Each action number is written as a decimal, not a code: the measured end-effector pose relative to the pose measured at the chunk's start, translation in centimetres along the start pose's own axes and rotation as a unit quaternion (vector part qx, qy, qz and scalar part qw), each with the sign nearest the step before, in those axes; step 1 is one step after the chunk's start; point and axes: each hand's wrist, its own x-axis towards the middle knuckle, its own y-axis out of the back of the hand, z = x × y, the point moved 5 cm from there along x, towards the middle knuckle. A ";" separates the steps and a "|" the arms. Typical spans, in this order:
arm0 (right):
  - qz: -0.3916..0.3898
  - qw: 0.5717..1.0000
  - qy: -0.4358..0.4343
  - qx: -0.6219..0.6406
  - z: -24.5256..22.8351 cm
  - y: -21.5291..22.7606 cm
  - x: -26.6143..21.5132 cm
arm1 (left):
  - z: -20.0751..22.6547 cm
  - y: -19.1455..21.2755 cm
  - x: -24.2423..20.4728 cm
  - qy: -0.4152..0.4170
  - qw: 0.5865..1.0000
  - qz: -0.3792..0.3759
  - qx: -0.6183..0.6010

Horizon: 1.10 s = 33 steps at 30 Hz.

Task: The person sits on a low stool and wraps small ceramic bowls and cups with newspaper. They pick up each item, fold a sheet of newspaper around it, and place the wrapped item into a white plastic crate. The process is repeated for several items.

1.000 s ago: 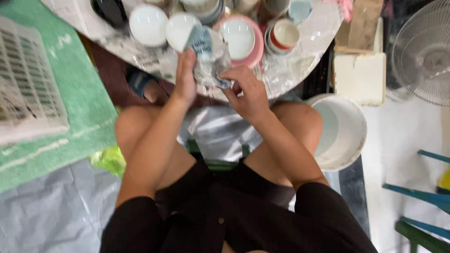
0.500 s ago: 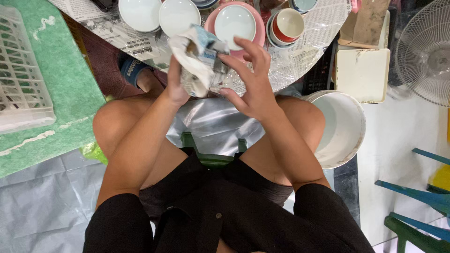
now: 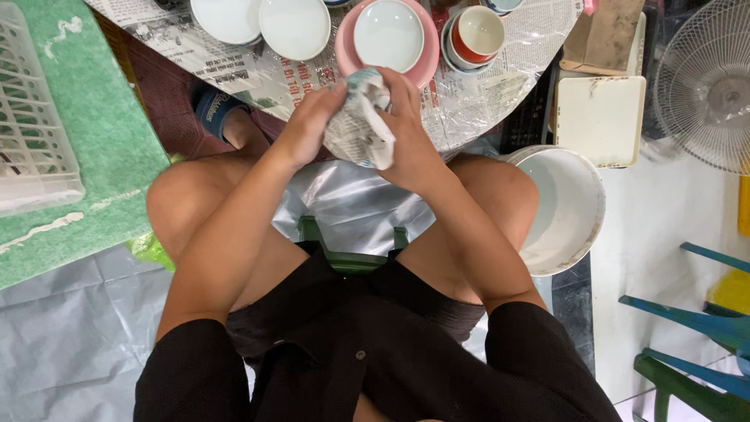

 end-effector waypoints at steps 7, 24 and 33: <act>0.049 0.996 0.068 -0.017 -1.3 2.1 -0.5 | -1.9 1.2 1.1 0.045 0.958 0.018 -0.282; -0.043 0.996 0.081 0.007 -1.7 4.6 0.1 | -0.9 -0.2 -0.2 0.010 0.978 0.010 -0.210; -0.075 0.995 -0.021 0.057 1.5 0.4 -1.4 | -0.7 -0.1 -1.2 -0.095 0.990 0.077 0.074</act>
